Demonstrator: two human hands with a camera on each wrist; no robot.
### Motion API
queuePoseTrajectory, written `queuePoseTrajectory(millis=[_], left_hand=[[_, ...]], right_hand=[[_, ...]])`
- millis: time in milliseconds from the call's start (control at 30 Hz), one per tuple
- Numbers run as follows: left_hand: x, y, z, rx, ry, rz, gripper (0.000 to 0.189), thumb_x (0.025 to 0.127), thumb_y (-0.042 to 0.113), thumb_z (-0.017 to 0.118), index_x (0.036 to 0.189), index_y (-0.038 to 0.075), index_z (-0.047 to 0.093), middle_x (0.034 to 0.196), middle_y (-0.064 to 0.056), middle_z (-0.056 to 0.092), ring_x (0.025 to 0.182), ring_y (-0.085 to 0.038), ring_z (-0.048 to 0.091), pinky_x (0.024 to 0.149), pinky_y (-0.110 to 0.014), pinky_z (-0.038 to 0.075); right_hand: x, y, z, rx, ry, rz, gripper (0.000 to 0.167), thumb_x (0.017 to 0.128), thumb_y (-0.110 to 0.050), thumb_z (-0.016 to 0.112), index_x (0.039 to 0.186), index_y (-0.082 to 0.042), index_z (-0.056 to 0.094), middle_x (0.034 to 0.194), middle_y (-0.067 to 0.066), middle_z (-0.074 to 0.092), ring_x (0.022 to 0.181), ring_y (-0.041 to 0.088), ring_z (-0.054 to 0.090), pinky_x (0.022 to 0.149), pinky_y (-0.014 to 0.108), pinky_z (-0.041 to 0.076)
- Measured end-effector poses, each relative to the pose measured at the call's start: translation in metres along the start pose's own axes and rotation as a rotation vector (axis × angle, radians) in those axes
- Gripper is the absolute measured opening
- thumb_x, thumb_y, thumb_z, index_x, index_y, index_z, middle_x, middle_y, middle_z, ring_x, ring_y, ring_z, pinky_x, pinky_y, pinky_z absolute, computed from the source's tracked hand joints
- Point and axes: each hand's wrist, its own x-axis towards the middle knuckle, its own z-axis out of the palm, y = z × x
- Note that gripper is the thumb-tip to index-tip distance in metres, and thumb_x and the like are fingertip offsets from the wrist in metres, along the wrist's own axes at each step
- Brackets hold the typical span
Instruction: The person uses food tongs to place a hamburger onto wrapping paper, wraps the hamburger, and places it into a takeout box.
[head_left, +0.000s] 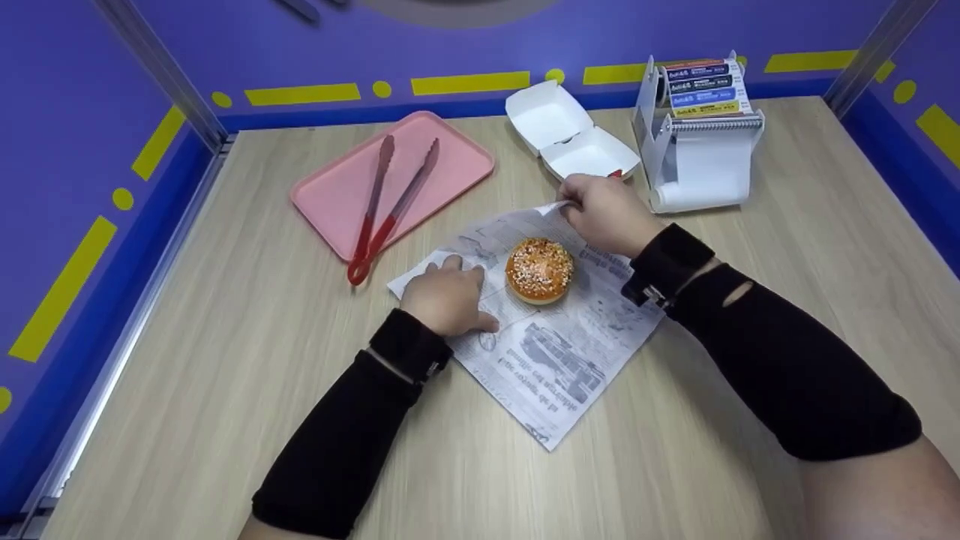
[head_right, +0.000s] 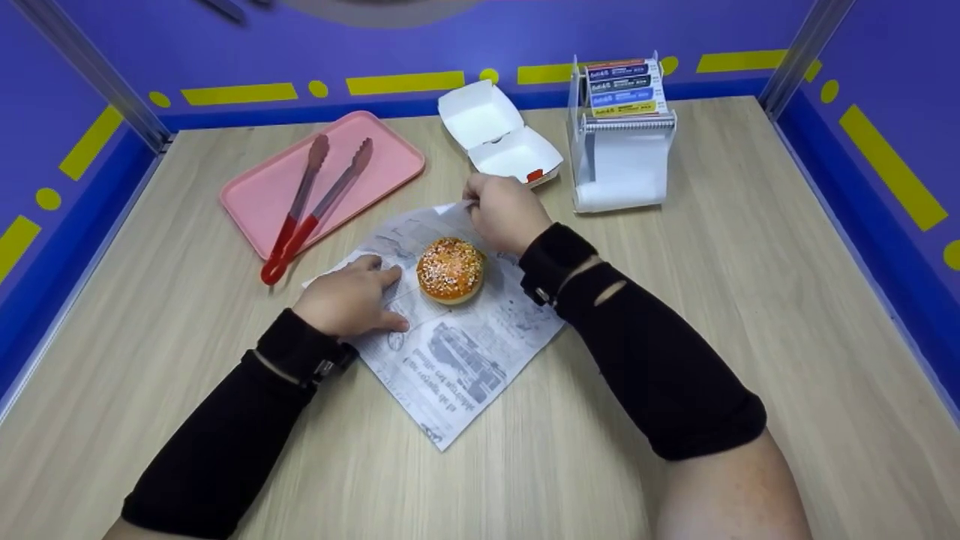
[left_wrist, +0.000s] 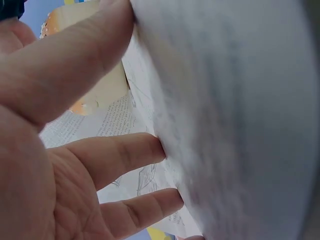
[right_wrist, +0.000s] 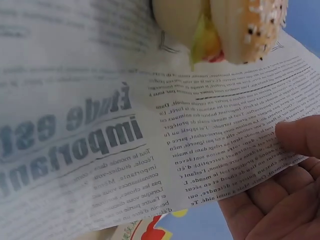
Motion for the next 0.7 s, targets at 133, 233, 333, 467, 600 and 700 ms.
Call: queuePoseTrajectory(millis=[133, 233, 333, 467, 600, 700], left_hand=[[0.001, -0.001, 0.000, 0.002, -0.004, -0.002, 0.100, 0.084, 0.069, 0.076, 0.162, 0.017, 0.043, 0.163, -0.018, 0.041, 0.139, -0.052, 0.050, 0.103, -0.061, 0.054], [0.001, -0.002, 0.000, 0.002, -0.008, -0.005, 0.102, 0.084, 0.070, 0.076, 0.163, 0.017, 0.041, 0.166, -0.018, 0.039, 0.141, -0.053, 0.047, 0.107, -0.062, 0.051], [0.002, -0.002, 0.000, 0.001, -0.008, -0.005, 0.102, 0.083, 0.071, 0.075, 0.163, 0.018, 0.040, 0.167, -0.018, 0.037, 0.142, -0.055, 0.046, 0.110, -0.062, 0.049], [0.002, -0.002, 0.001, -0.006, -0.003, -0.005, 0.101, 0.083, 0.070, 0.076, 0.163, 0.018, 0.041, 0.166, -0.019, 0.038, 0.141, -0.055, 0.047, 0.109, -0.063, 0.050], [0.001, -0.001, 0.001, -0.004, 0.003, -0.008, 0.101, 0.083, 0.070, 0.077, 0.162, 0.018, 0.043, 0.165, -0.018, 0.039, 0.138, -0.052, 0.051, 0.106, -0.061, 0.052], [0.001, -0.001, 0.001, 0.002, 0.010, -0.008, 0.100, 0.082, 0.070, 0.077, 0.162, 0.018, 0.044, 0.164, -0.018, 0.040, 0.136, -0.051, 0.052, 0.104, -0.060, 0.053]], right_hand=[[-0.011, 0.001, 0.004, 0.008, 0.001, -0.018, 0.016, 0.099, -0.002, 0.060, 0.106, -0.004, 0.074, 0.108, 0.017, 0.077, 0.101, 0.036, 0.072, 0.094, 0.052, 0.057], [-0.020, -0.001, 0.007, 0.017, -0.006, -0.020, 0.024, 0.100, -0.002, 0.061, 0.117, -0.007, 0.076, 0.119, 0.015, 0.078, 0.111, 0.034, 0.073, 0.100, 0.050, 0.058], [-0.029, -0.003, 0.010, 0.024, -0.017, -0.045, 0.029, 0.101, -0.003, 0.062, 0.127, -0.009, 0.075, 0.128, 0.014, 0.076, 0.119, 0.033, 0.072, 0.105, 0.049, 0.056], [-0.041, -0.004, 0.014, 0.016, -0.029, -0.092, 0.033, 0.101, -0.002, 0.061, 0.131, -0.009, 0.074, 0.130, 0.014, 0.074, 0.120, 0.034, 0.072, 0.106, 0.050, 0.056], [-0.050, -0.004, 0.018, 0.001, -0.024, -0.148, 0.034, 0.101, -0.001, 0.060, 0.131, -0.008, 0.073, 0.131, 0.014, 0.073, 0.120, 0.033, 0.072, 0.104, 0.048, 0.058], [-0.055, -0.003, 0.020, -0.043, -0.029, -0.201, 0.035, 0.100, 0.000, 0.060, 0.132, -0.009, 0.073, 0.135, 0.013, 0.071, 0.125, 0.032, 0.070, 0.107, 0.048, 0.055]])
